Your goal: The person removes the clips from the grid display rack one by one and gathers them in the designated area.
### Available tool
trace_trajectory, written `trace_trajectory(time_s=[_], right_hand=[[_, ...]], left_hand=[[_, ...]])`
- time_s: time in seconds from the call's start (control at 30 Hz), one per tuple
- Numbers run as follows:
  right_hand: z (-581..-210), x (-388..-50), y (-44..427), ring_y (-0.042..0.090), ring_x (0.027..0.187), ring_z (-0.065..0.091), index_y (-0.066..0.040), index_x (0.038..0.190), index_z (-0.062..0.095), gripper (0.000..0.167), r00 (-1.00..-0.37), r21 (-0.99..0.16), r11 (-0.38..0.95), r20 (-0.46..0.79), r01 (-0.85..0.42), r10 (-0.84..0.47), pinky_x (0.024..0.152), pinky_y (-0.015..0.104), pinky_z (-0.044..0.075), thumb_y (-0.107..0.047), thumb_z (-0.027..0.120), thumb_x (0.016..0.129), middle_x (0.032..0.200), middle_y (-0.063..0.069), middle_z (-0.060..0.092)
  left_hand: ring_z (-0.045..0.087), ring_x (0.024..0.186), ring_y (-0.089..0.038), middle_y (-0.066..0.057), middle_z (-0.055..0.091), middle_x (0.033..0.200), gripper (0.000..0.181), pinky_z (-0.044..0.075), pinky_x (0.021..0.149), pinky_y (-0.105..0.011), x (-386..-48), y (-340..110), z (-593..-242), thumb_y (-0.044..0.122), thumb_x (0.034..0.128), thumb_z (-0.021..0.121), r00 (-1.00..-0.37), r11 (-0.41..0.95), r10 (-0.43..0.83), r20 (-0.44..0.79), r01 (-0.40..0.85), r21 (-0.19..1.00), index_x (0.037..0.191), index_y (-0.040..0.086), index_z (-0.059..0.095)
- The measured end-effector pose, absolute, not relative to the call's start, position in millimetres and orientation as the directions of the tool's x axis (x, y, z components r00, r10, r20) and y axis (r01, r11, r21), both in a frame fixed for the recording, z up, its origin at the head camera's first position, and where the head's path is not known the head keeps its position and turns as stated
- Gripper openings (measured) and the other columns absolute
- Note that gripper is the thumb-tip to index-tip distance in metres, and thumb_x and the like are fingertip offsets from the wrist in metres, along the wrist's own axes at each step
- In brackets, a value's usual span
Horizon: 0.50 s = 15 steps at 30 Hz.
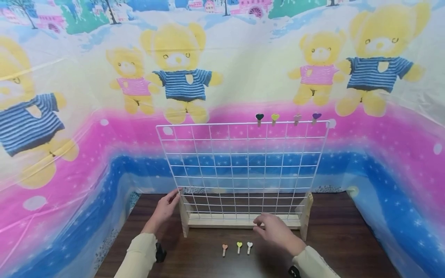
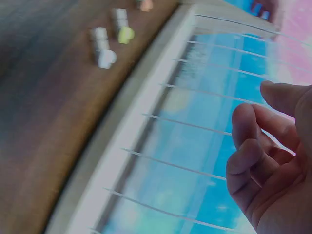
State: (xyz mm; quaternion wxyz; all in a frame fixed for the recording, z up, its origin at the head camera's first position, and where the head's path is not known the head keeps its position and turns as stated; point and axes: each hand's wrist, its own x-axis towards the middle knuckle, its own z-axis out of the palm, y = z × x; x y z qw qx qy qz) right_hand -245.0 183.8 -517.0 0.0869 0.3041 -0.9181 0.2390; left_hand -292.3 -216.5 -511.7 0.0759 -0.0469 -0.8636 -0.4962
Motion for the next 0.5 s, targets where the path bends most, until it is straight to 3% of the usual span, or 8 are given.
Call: trace_trajectory(time_s=[0.5], right_hand=[[-414.8,-237.8,197.4,0.002,0.072,0.058,-0.014,0.098,0.069,0.011,-0.797,-0.387,0.702,0.383,-0.598,-0.467,0.061,0.024,0.048,-0.015,0.069,0.087,0.088,-0.009,0.06]], left_hand=[[0.049,0.12,-0.031,-0.017,0.053,0.132,0.038,0.041,0.094,-0.049,-293.8,-216.1,-512.8,0.022,0.1011,0.047,-0.984,0.501,-0.006,0.177,0.15,0.852,0.138,0.016,0.051]])
